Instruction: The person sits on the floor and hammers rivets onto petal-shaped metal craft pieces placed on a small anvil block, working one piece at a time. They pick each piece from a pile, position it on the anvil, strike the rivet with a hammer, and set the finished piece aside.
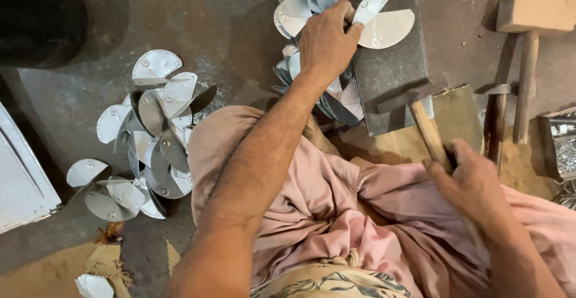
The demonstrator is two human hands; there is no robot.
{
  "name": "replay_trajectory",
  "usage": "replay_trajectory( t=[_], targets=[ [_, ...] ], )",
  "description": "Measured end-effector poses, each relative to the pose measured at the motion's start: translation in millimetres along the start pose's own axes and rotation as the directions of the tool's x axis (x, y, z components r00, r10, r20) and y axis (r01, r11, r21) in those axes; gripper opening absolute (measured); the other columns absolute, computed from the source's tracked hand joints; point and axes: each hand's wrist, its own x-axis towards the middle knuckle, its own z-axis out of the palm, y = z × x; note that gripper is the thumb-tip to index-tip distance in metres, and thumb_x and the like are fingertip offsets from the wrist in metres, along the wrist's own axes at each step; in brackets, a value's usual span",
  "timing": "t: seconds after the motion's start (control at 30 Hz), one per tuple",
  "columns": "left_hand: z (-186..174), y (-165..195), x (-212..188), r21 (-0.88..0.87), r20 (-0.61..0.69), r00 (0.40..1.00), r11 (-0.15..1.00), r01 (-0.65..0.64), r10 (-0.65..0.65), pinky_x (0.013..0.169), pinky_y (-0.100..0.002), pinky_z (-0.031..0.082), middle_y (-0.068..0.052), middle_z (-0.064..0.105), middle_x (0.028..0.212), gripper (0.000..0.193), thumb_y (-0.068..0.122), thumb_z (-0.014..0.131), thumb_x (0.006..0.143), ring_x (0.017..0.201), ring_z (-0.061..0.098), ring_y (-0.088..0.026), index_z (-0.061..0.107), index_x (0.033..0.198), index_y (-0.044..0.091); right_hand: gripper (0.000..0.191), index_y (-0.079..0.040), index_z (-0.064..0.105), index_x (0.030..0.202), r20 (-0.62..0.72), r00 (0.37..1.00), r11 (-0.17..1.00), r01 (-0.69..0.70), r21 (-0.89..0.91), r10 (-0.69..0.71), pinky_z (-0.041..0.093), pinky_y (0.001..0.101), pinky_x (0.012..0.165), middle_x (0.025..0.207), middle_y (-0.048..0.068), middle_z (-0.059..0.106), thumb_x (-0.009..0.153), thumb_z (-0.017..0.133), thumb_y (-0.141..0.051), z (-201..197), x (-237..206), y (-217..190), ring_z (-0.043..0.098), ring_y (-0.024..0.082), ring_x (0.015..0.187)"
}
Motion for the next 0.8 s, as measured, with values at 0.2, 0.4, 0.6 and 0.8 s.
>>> replay_trajectory(
  t=[0.2,0.4,0.6,0.8],
  targets=[
    [1.4,-0.8,-9.3,0.064,-0.052,0.984,0.984,-0.167,0.171,0.071,-0.049,0.053,-0.009,0.073,0.088,0.018,0.020,0.074,0.089,0.082,0.072,-0.034,0.062,0.094,0.007,0.030,-0.003,0.068,0.116,0.124,0.989,0.727,-0.144,0.671,0.081,0.043,0.0318,0.055,0.072,0.003,0.060,0.099,0.060,-0.026,-35.4,2.7,-33.0,0.054,0.014,0.061],
    [5.8,-0.8,-15.7,0.249,-0.077,0.955,0.933,-0.261,0.287,0.069,-0.048,0.052,-0.007,0.064,0.086,0.020,0.018,0.071,0.093,0.080,0.069,-0.032,0.054,0.098,0.010,0.028,0.001,0.066,0.119,-0.269,0.963,0.976,0.076,0.205,-0.019,0.048,0.0366,0.061,0.074,0.013,0.061,0.111,0.058,-0.024,-14.9,25.6,-45.1,0.058,0.021,0.062],
    [4.2,0.5,-19.4,0.215,-0.078,0.947,0.933,-0.289,0.312,0.069,-0.048,0.053,-0.005,0.065,0.087,0.018,0.018,0.070,0.093,0.081,0.069,-0.032,0.055,0.099,0.011,0.025,0.002,0.060,0.126,-0.418,0.873,0.951,0.303,0.065,-0.250,0.052,0.0396,0.067,0.088,0.020,0.067,0.115,0.060,-0.021,-0.1,34.2,-41.8,0.068,0.030,0.073],
    [1.1,3.6,-19.1,0.226,-0.088,0.961,0.945,-0.236,0.262,0.071,-0.051,0.052,-0.006,0.067,0.089,0.019,0.018,0.072,0.087,0.086,0.069,-0.033,0.057,0.097,0.012,0.027,0.000,0.064,0.127,-0.380,0.900,0.969,0.244,0.032,-0.214,0.051,0.0449,0.067,0.082,0.022,0.064,0.110,0.064,-0.021,-1.8,35.8,-50.6,0.067,0.037,0.071]
  ],
)
